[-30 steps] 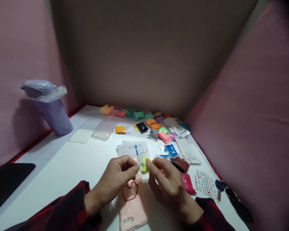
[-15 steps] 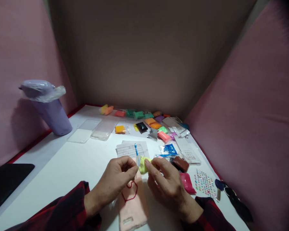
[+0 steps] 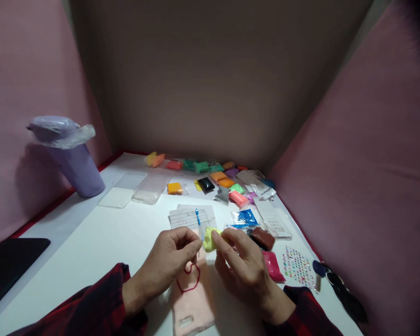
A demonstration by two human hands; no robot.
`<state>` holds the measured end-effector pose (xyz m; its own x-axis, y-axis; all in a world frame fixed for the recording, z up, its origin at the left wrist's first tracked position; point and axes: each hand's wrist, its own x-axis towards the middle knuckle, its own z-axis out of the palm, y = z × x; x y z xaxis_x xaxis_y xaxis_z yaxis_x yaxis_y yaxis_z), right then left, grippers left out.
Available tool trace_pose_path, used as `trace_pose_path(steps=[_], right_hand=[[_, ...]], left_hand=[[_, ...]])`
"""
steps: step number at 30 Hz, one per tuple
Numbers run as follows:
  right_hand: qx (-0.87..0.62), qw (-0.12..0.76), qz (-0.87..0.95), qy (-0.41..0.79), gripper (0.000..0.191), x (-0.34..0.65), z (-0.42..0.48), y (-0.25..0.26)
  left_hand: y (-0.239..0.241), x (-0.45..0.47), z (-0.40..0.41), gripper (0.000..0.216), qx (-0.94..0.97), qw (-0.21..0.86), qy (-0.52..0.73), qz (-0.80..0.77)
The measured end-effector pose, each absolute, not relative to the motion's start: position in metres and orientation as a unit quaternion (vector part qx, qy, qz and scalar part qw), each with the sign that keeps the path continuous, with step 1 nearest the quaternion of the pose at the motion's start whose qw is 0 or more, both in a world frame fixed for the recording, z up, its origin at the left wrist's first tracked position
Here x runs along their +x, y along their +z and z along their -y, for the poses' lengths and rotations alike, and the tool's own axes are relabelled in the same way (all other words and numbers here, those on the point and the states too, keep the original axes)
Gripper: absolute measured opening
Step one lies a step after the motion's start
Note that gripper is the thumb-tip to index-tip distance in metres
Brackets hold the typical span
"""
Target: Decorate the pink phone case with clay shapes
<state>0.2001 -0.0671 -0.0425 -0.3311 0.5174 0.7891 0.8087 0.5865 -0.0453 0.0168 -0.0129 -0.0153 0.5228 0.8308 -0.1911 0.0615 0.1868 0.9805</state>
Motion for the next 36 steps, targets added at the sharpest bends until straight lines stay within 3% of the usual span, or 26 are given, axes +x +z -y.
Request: trace_pose_path(steps=[28,36], right_hand=[[-0.421,0.402,0.796,-0.164,0.055,0.2015,0.0687,-0.0448],[-0.452,0.417,0.763,-0.201,0.050,0.2015,0.0660,-0.0451]], left_hand=[[-0.0197,0.0150,0.0139,0.026,0.591,0.642,0.298,-0.387],[-0.0147,0.0175,0.0143,0.028,0.541,0.695,0.267,-0.392]])
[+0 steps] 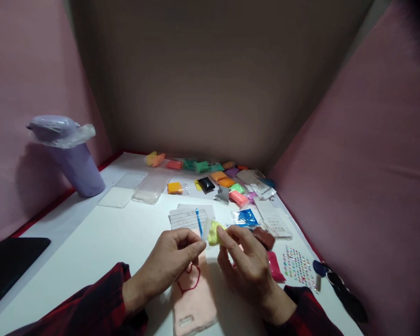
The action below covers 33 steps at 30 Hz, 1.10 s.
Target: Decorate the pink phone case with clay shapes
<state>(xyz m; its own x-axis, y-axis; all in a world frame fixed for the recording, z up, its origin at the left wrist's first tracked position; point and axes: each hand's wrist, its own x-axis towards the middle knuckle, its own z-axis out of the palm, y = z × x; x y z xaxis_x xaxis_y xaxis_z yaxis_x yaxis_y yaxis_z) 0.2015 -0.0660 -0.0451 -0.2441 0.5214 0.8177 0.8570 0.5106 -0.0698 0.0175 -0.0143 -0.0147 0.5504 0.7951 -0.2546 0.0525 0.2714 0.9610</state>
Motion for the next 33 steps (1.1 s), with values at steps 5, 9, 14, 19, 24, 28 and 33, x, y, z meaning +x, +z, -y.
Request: trace_pose_path(steps=[5,9,14,19,24,28,33], right_hand=[[-0.457,0.424,0.758,-0.194,0.047,0.202,0.066,-0.046],[-0.459,0.427,0.757,-0.185,0.047,0.200,0.067,-0.045],[-0.459,0.420,0.763,-0.175,0.044,0.197,0.070,-0.040],[-0.472,0.472,0.736,-0.113,0.042,0.200,0.076,-0.036],[-0.461,0.554,0.693,0.034,0.032,0.202,0.078,-0.033],[-0.422,0.551,0.704,0.152,0.008,0.199,0.076,-0.031],[-0.434,0.555,0.686,0.182,0.012,0.195,0.074,-0.031]], left_hand=[[-0.014,0.018,0.014,0.023,0.546,0.684,0.277,-0.396],[-0.018,0.017,0.014,0.023,0.552,0.691,0.280,-0.374],[-0.015,0.014,0.014,0.024,0.592,0.632,0.336,-0.370],[-0.007,0.011,0.016,0.019,0.639,0.589,0.358,-0.342],[-0.007,0.010,0.015,0.017,0.698,0.553,0.363,-0.275],[-0.007,0.011,0.015,0.021,0.665,0.613,0.333,-0.267],[-0.006,0.011,0.013,0.023,0.644,0.630,0.315,-0.300]])
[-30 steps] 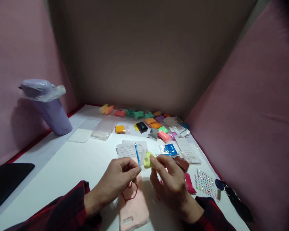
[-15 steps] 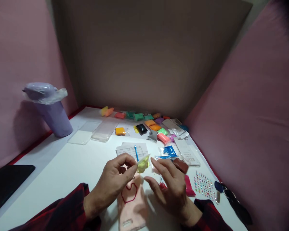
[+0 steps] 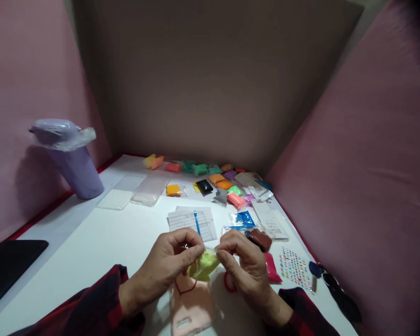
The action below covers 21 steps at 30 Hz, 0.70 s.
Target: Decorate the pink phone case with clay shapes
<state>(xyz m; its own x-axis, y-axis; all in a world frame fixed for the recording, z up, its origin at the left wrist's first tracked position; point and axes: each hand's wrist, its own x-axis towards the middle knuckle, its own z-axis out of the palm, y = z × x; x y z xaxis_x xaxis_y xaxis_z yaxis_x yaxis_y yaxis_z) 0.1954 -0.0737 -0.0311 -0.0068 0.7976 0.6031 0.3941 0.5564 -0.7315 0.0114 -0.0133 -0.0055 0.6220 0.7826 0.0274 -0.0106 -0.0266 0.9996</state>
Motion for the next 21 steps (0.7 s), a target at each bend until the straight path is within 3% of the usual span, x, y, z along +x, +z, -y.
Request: trace_pose_path(steps=[13,21], right_hand=[[-0.431,0.541,0.698,0.184,0.009,0.1919,0.0764,-0.0298],[-0.427,0.551,0.699,0.160,0.005,0.1924,0.0770,-0.0316]], left_hand=[[-0.0112,0.0106,0.0140,0.018,0.649,0.627,0.313,-0.296],[-0.0095,0.0127,0.0137,0.018,0.744,0.492,0.325,-0.315]])
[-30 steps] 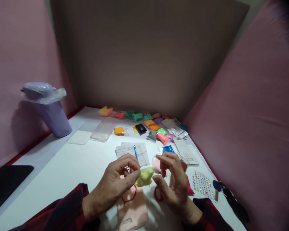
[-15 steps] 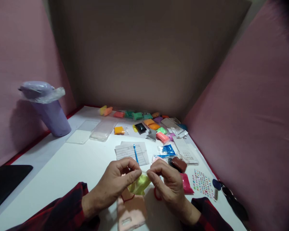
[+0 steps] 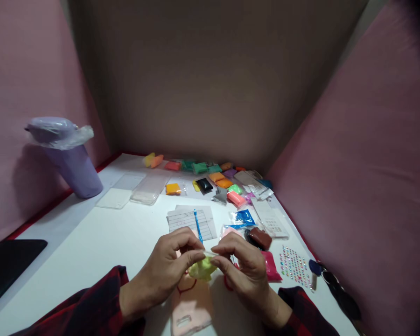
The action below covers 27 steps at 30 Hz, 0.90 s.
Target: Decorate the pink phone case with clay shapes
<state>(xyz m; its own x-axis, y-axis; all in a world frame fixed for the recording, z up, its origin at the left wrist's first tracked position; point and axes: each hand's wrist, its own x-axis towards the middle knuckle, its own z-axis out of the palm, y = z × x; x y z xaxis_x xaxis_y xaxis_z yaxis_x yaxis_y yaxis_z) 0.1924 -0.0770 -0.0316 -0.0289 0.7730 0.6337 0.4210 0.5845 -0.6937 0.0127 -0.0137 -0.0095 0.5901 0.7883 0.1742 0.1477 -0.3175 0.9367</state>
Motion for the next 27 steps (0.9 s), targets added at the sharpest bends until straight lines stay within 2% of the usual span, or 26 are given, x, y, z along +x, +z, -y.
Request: trace_pose_path(steps=[17,27], right_hand=[[-0.422,0.545,0.706,0.165,0.011,0.1918,0.0765,-0.0328],[-0.425,0.528,0.714,0.176,0.007,0.1929,0.0763,-0.0326]], left_hand=[[-0.0114,0.0115,0.0164,0.018,0.777,0.458,0.328,-0.280],[-0.0122,0.0122,0.0146,0.017,0.768,0.474,0.331,-0.275]])
